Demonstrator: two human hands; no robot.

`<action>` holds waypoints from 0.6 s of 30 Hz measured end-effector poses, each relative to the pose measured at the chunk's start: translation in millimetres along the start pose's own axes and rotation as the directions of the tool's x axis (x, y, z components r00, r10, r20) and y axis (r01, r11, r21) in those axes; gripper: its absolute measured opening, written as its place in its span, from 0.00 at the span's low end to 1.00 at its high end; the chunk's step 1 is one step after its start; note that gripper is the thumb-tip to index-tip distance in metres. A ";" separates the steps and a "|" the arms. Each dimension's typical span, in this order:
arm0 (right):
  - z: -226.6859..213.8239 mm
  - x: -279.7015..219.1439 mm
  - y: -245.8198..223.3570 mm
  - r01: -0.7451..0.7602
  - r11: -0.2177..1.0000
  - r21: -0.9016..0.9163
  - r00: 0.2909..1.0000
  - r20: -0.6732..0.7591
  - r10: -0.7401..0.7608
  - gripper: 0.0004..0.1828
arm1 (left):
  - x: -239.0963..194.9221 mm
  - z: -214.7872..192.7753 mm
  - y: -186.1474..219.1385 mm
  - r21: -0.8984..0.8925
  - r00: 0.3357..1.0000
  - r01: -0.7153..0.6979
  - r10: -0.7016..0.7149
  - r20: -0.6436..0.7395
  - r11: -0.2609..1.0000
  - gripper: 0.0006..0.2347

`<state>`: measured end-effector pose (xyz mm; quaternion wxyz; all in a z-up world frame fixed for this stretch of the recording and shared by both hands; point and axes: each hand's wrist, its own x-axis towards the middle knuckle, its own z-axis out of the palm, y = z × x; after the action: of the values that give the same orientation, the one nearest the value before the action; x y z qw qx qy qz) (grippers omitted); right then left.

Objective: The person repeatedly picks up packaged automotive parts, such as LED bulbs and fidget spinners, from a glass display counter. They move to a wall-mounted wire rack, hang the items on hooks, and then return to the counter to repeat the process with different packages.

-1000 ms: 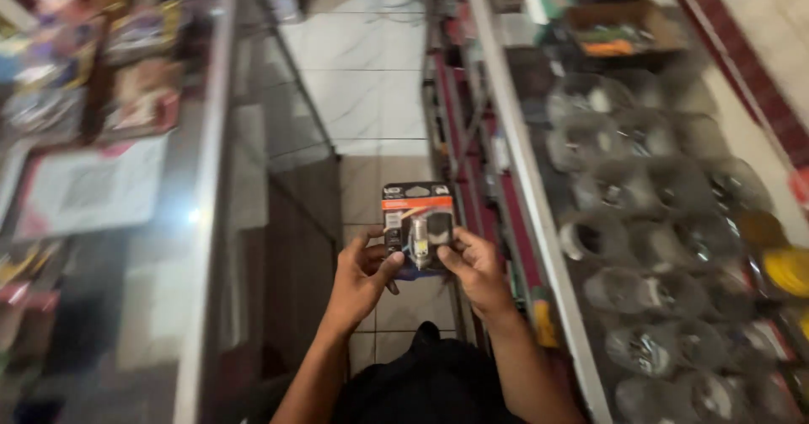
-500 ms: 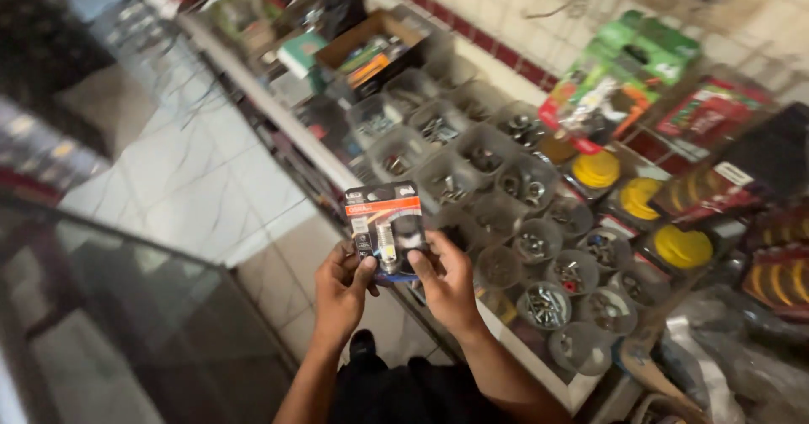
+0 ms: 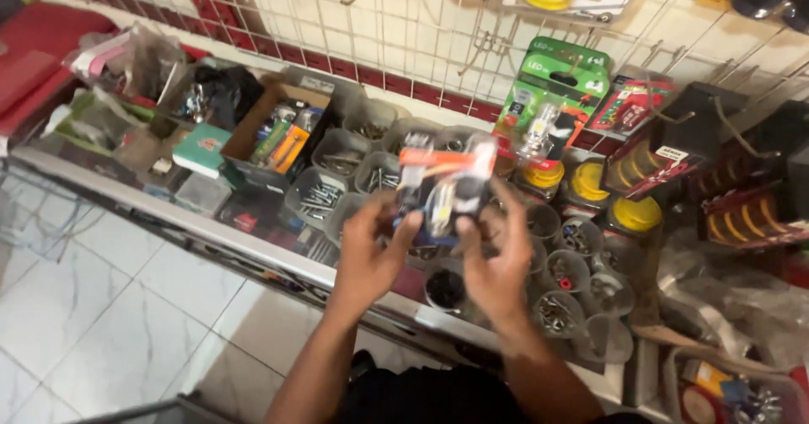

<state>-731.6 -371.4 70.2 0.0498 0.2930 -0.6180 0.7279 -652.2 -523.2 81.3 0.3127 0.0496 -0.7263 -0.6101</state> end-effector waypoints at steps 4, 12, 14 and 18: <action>12.7 35.8 -16.7 0.053 0.995 -0.087 0.993 -0.096 -0.062 0.31 | 57.9 -8.4 29.9 -0.082 0.989 -0.108 0.116 0.096 0.991 0.15; 28.4 70.5 0.8 0.043 0.984 -0.173 0.987 -0.146 -0.068 0.27 | 107.2 -8.3 9.8 -0.141 0.981 -0.076 0.099 0.164 0.987 0.16; 29.8 74.2 13.2 0.044 0.972 -0.232 0.985 -0.152 -0.081 0.26 | 113.3 -7.8 -3.3 -0.094 0.971 -0.175 0.188 0.151 0.980 0.15; 35.0 77.4 23.1 -0.034 0.907 -0.419 0.980 -0.193 -0.052 0.27 | 126.5 -9.2 -26.3 0.013 0.977 -0.148 0.145 0.158 0.989 0.13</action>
<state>-792.6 -431.6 90.2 0.1768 0.2036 -0.7506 0.6032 -756.8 -595.1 107.6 0.2982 -0.0484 -0.7577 -0.5785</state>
